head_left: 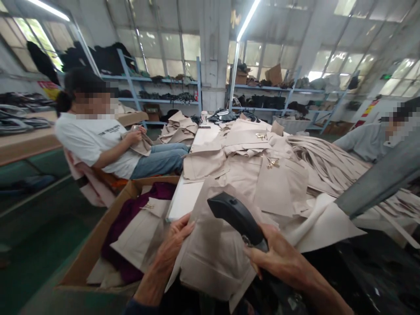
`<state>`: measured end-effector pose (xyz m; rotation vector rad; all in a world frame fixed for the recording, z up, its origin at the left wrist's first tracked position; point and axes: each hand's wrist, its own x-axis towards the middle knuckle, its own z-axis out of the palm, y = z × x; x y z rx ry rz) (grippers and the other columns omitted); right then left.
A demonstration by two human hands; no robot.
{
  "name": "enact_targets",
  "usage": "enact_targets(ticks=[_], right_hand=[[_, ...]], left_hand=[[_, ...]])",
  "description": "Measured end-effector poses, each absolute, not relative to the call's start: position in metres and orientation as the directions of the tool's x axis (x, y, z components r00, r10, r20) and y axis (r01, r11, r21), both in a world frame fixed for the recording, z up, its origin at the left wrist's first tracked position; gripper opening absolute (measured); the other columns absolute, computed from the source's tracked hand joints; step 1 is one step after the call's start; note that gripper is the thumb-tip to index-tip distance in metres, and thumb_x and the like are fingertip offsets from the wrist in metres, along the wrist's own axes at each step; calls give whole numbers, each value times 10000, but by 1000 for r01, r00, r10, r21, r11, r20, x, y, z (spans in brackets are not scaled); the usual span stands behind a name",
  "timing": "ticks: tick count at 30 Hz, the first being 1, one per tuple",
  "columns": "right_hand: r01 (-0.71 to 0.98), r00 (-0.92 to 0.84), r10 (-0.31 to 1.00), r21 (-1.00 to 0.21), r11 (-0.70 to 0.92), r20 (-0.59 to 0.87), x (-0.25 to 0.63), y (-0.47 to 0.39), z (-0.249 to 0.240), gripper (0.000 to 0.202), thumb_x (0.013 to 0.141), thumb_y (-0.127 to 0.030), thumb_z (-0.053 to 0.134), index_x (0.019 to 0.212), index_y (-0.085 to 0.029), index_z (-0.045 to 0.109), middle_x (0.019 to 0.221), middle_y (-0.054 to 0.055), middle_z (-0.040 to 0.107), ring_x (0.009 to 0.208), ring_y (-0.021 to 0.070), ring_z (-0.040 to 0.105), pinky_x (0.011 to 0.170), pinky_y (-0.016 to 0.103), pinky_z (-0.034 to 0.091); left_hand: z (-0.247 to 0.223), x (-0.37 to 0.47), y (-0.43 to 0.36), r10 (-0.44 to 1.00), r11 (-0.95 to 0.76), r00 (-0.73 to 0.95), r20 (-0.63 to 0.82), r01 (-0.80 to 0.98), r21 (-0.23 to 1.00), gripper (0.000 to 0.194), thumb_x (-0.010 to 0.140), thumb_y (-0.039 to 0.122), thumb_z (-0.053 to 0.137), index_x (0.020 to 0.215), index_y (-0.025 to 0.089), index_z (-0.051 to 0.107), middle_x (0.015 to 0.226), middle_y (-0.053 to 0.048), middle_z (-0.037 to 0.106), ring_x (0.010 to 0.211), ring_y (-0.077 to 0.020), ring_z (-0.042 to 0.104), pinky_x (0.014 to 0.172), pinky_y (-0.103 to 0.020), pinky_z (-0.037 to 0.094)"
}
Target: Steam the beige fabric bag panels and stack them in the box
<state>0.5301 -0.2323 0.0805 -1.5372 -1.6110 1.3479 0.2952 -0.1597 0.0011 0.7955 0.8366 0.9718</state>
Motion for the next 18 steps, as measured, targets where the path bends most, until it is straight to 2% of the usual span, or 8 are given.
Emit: enact_targets(ticks=[5, 10, 12, 14, 18], right_hand=[[450, -235, 956, -892, -53, -176, 507, -220, 87, 104, 759, -189, 521, 853, -190, 477, 509, -54, 553, 434, 114, 556, 411, 191, 445], [494, -121, 990, -869, -5, -74, 505, -221, 96, 30, 787, -219, 477, 775, -215, 450, 505, -43, 549, 429, 118, 546, 424, 204, 444], [524, -66, 996, -852, -13, -55, 514, -224, 100, 72, 795, -255, 484, 739, -217, 458, 494, -37, 549, 430, 121, 548, 419, 203, 431], [564, -88, 995, -826, 15, -43, 525, -227, 102, 157, 796, -318, 509, 690, -211, 466, 484, -26, 557, 433, 121, 549, 427, 204, 425], [609, -86, 994, -793, -2, -69, 542, -236, 101, 255, 778, -420, 509, 658, -197, 479, 455, -18, 555, 413, 130, 544, 421, 217, 407]], left_hand=[[13, 297, -198, 901, 355, 384, -203, -382, 853, 460, 699, 353, 727, 1110, 159, 657, 862, -94, 716, 700, -204, 661, 610, -264, 495], [11, 285, -230, 906, 342, 385, -178, -416, 843, 409, 722, 376, 700, 1043, 123, 683, 810, -101, 709, 670, -191, 646, 604, -261, 476], [14, 266, -233, 926, 315, 330, -182, -413, 855, 385, 713, 371, 704, 1005, 120, 693, 790, -96, 707, 642, -180, 636, 613, -266, 474], [26, 240, -228, 957, 263, 226, -184, -395, 880, 359, 680, 357, 725, 955, 127, 704, 763, -83, 705, 607, -171, 624, 617, -276, 476], [86, 189, -196, 997, 78, 31, -72, -242, 967, 326, 619, 272, 748, 901, 115, 707, 715, -67, 693, 582, -179, 615, 578, -276, 463]])
